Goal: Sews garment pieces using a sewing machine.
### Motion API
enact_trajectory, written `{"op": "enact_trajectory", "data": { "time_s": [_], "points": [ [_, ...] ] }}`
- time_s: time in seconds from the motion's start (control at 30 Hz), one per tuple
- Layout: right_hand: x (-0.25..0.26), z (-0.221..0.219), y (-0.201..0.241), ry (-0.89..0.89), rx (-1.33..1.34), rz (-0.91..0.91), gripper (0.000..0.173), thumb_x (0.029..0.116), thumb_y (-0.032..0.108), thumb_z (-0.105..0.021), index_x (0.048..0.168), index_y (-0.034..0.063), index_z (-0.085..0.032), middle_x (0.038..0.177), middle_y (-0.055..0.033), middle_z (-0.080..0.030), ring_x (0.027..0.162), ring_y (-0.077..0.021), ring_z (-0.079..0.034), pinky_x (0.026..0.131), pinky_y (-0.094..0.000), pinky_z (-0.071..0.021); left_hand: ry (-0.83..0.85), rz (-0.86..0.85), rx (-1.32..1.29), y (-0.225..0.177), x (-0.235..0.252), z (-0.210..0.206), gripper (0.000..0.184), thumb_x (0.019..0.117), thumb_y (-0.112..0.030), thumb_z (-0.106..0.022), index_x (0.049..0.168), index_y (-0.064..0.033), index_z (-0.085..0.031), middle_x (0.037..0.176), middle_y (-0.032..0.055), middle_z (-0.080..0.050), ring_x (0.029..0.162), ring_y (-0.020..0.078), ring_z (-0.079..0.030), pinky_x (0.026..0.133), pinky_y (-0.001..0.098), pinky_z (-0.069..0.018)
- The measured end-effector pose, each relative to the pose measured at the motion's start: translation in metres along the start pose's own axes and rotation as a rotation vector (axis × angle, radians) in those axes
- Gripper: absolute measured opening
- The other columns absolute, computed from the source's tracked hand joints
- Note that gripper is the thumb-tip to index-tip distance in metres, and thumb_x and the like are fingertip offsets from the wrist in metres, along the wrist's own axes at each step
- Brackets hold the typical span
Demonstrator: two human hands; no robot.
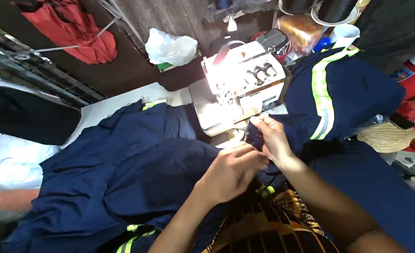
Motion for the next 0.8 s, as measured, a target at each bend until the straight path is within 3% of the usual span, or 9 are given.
{"op": "enact_trajectory", "data": {
  "time_s": [0.1, 0.23, 0.3, 0.5, 0.6, 0.63, 0.73, 0.8],
  "points": [
    [0.001, -0.002, 0.003, 0.009, -0.083, 0.027, 0.019, 0.1000, 0.010, -0.064, 0.081, 0.0072, -0.065, 0.072, 0.0005, -0.063, 0.066, -0.0065, -0.060, 0.064, -0.0239, -0.0518, -0.002, 0.085, -0.163, -0.001, 0.003, -0.006, 0.022, 0.1043, -0.012, -0.054, 0.101, 0.0026, -0.070, 0.090, 0.0108, -0.070, 0.082, 0.0096, -0.066, 0.079, 0.0203, -0.0535],
    [-0.016, -0.007, 0.002, 0.111, -0.048, 0.025, 0.013, 0.0969, 0.003, -0.065, 0.085, 0.0047, -0.071, 0.077, -0.0015, -0.068, 0.066, -0.0058, -0.063, 0.062, -0.0222, -0.0539, -0.320, 0.377, -0.029, 0.043, -0.009, -0.012, 0.013, 0.0976, -0.010, -0.064, 0.099, -0.0008, -0.074, 0.088, 0.0030, -0.074, 0.075, -0.0005, -0.066, 0.073, 0.0171, -0.0556],
    [-0.022, -0.006, 0.000, 0.125, 0.026, 0.016, 0.016, 0.0966, -0.001, -0.062, 0.083, 0.0046, -0.070, 0.075, -0.0013, -0.066, 0.059, -0.0042, -0.056, 0.056, -0.0193, -0.0496, -0.397, 0.430, 0.009, 0.051, -0.013, -0.013, 0.010, 0.0958, -0.010, -0.067, 0.098, -0.0034, -0.074, 0.087, 0.0004, -0.074, 0.075, -0.0019, -0.067, 0.071, 0.0165, -0.0561],
    [-0.029, 0.000, -0.003, 0.217, 0.086, 0.011, 0.019, 0.0968, 0.001, -0.062, 0.081, 0.0051, -0.071, 0.072, 0.0006, -0.065, 0.058, -0.0030, -0.052, 0.059, -0.0199, -0.0490, -0.443, 0.508, -0.018, 0.054, -0.020, -0.014, 0.006, 0.0938, -0.011, -0.069, 0.095, -0.0061, -0.071, 0.082, -0.0034, -0.072, 0.070, -0.0040, -0.065, 0.067, 0.0152, -0.0547],
    [-0.032, 0.001, -0.001, 0.278, 0.041, 0.086, 0.006, 0.0871, 0.001, -0.074, 0.091, 0.0051, -0.075, 0.084, -0.0008, -0.074, 0.074, -0.0038, -0.068, 0.072, -0.0208, -0.0578, -0.447, 0.561, -0.031, 0.056, -0.022, -0.015, 0.006, 0.0946, -0.014, -0.068, 0.094, -0.0077, -0.070, 0.079, -0.0046, -0.072, 0.069, -0.0037, -0.064, 0.065, 0.0158, -0.0540],
    [-0.032, 0.001, -0.001, 0.287, 0.006, 0.125, 0.009, 0.0831, 0.002, -0.079, 0.090, 0.0054, -0.074, 0.085, -0.0012, -0.074, 0.077, -0.0052, -0.069, 0.075, -0.0220, -0.0589, -0.452, 0.570, -0.042, 0.056, -0.022, -0.016, 0.006, 0.0949, -0.014, -0.068, 0.094, -0.0076, -0.069, 0.079, -0.0048, -0.071, 0.068, -0.0036, -0.064, 0.064, 0.0157, -0.0538],
    [-0.029, 0.000, 0.001, 0.258, -0.135, 0.244, 0.009, 0.0813, 0.002, -0.081, 0.084, 0.0051, -0.074, 0.080, -0.0015, -0.072, 0.074, -0.0055, -0.067, 0.071, -0.0217, -0.0574, -0.466, 0.600, -0.075, 0.055, -0.023, -0.018, 0.007, 0.0955, -0.014, -0.067, 0.095, -0.0070, -0.068, 0.077, -0.0055, -0.070, 0.065, -0.0038, -0.063, 0.063, 0.0153, -0.0535],
    [-0.026, 0.000, 0.005, 0.244, -0.184, 0.293, 0.007, 0.0828, 0.001, -0.080, 0.083, 0.0053, -0.075, 0.078, -0.0005, -0.072, 0.072, -0.0046, -0.067, 0.071, -0.0214, -0.0586, -0.433, 0.634, -0.119, 0.058, -0.024, -0.019, 0.012, 0.0978, -0.017, -0.065, 0.105, -0.0070, -0.066, 0.074, -0.0059, -0.068, 0.062, -0.0032, -0.061, 0.061, 0.0167, -0.0518]
  ]
}}
Point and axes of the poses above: each hand's wrist, its own x-axis towards the middle knuckle, its own z-axis out of the back of the hand, y = z × x, the point moved 4 cm from there along x, towards the middle knuckle
